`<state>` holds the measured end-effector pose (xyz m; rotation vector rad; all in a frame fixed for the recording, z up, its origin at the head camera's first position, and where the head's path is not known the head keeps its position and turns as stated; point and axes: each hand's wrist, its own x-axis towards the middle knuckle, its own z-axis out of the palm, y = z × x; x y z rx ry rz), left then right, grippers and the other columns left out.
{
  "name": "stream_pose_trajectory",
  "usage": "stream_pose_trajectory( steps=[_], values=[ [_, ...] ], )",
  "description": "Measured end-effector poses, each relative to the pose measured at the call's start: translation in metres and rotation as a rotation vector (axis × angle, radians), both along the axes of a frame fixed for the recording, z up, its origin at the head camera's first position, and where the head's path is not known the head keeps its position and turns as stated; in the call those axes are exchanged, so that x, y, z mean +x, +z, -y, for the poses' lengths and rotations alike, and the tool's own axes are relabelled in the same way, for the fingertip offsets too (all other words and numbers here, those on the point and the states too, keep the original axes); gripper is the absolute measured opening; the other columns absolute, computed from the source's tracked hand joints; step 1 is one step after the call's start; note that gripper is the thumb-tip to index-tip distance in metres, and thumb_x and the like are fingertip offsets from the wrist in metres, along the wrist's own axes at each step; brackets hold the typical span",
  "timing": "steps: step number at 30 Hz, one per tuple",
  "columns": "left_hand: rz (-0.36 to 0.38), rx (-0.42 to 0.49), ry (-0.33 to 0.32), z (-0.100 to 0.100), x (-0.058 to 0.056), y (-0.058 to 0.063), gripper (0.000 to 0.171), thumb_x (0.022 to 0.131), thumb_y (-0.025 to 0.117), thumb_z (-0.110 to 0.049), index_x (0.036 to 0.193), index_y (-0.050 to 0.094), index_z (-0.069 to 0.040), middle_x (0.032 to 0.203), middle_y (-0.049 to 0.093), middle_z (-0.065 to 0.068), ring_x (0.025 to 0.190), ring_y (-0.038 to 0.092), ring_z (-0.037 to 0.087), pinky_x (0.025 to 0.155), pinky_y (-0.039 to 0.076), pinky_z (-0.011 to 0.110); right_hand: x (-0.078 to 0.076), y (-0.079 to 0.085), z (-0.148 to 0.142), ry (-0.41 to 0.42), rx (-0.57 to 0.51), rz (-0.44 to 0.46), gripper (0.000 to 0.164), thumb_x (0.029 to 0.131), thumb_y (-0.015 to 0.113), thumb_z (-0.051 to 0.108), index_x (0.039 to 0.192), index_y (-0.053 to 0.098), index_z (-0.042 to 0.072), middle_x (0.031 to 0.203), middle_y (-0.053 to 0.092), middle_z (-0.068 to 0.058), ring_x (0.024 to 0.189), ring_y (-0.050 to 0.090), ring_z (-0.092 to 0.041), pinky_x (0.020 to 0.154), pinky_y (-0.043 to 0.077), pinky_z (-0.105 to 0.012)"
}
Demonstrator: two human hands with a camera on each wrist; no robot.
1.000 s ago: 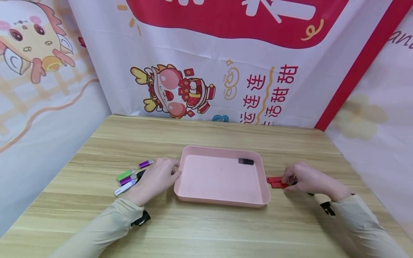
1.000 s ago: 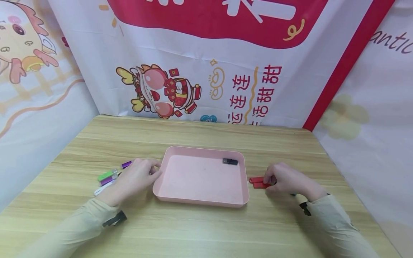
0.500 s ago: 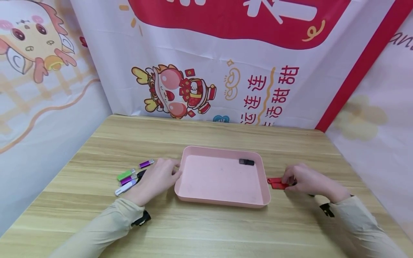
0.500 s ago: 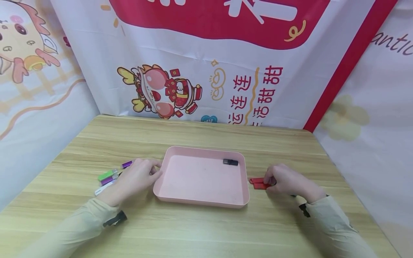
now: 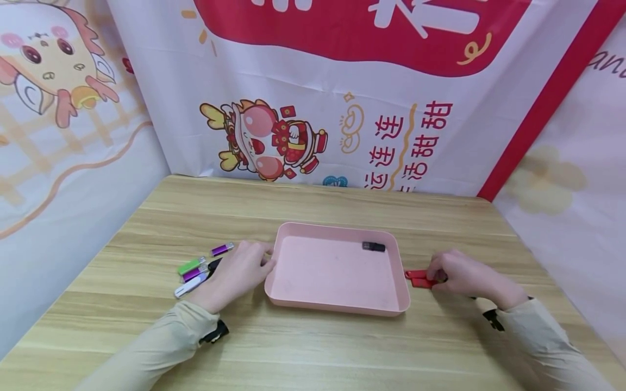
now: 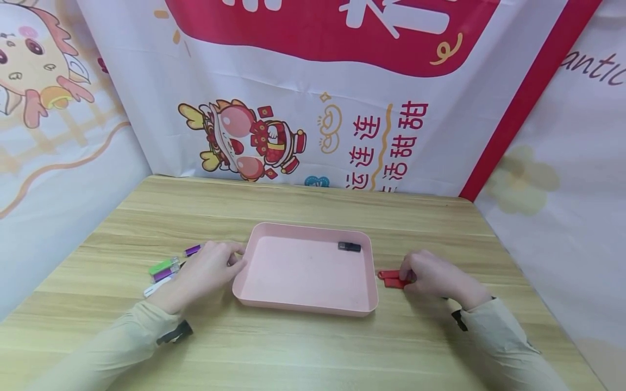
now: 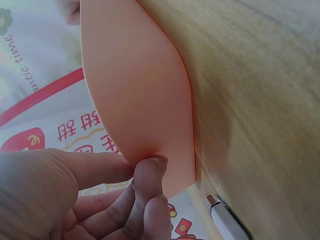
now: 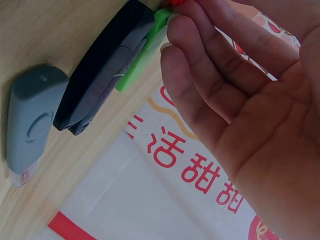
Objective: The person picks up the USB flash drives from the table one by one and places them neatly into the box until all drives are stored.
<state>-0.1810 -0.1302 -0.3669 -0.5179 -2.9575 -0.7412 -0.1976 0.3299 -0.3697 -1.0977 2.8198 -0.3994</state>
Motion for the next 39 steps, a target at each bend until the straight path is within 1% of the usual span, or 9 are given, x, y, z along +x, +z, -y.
stream_pose_trajectory(
  steps=[4,14,22,27,34,37,39],
  values=[
    [0.000,-0.004,-0.001,0.0002,-0.0002,0.0000,0.017,0.093,0.065,-0.013,0.106,0.072,-0.005,0.059,0.052,-0.007,0.049,0.044,0.009,0.043,0.035,0.027,-0.0002,-0.0009,0.0007,-0.017,0.015,-0.002,0.022,0.069,0.082,-0.002,0.078,0.071,0.014,0.078,0.059,0.012,0.068,0.054,-0.005,0.060,0.048,-0.027],
    [0.001,0.004,-0.003,-0.0002,-0.0002,-0.0006,0.017,0.093,0.065,-0.013,0.106,0.072,-0.006,0.056,0.049,-0.007,0.048,0.043,0.008,0.043,0.034,0.027,-0.0008,-0.0019,-0.0003,-0.007,0.030,-0.019,0.022,0.068,0.081,-0.002,0.077,0.070,0.014,0.076,0.057,0.012,0.067,0.052,-0.005,0.059,0.047,-0.028],
    [0.004,0.001,-0.002,0.0002,-0.0003,-0.0008,0.019,0.093,0.065,-0.013,0.109,0.072,-0.005,0.059,0.052,-0.007,0.048,0.045,0.009,0.043,0.034,0.027,0.0005,-0.0011,0.0021,0.010,0.030,-0.012,0.022,0.069,0.080,-0.002,0.075,0.069,0.017,0.073,0.054,0.012,0.063,0.047,-0.005,0.056,0.042,-0.026],
    [-0.004,0.002,-0.010,-0.0005,-0.0016,-0.0010,0.019,0.093,0.065,-0.014,0.109,0.071,-0.005,0.057,0.051,-0.007,0.047,0.044,0.008,0.042,0.034,0.026,0.0007,-0.0007,0.0024,-0.019,0.047,0.014,0.022,0.071,0.080,-0.001,0.075,0.069,0.018,0.073,0.053,0.011,0.063,0.046,-0.005,0.056,0.043,-0.027],
    [-0.007,-0.007,-0.005,0.0012,-0.0010,-0.0020,0.013,0.093,0.065,-0.014,0.102,0.072,-0.007,0.055,0.046,-0.006,0.047,0.043,0.008,0.043,0.033,0.026,0.0004,-0.0018,0.0040,-0.056,0.059,0.033,0.022,0.071,0.079,0.000,0.074,0.067,0.018,0.072,0.053,0.010,0.063,0.047,-0.005,0.056,0.043,-0.026],
    [-0.007,-0.010,-0.004,0.0012,-0.0007,-0.0023,0.014,0.093,0.065,-0.014,0.103,0.072,-0.007,0.058,0.049,-0.006,0.049,0.044,0.008,0.043,0.034,0.027,0.0010,-0.0016,0.0045,-0.061,0.051,0.037,0.021,0.070,0.079,0.000,0.074,0.067,0.018,0.072,0.054,0.010,0.063,0.048,-0.006,0.056,0.043,-0.026],
    [-0.004,-0.005,-0.002,0.0006,-0.0008,-0.0026,0.018,0.092,0.066,-0.014,0.107,0.072,-0.005,0.061,0.052,-0.005,0.050,0.045,0.009,0.044,0.035,0.028,0.0016,-0.0014,0.0047,-0.068,0.053,0.042,0.021,0.070,0.079,0.001,0.074,0.067,0.018,0.072,0.054,0.010,0.062,0.048,-0.006,0.055,0.043,-0.026]
  ],
)
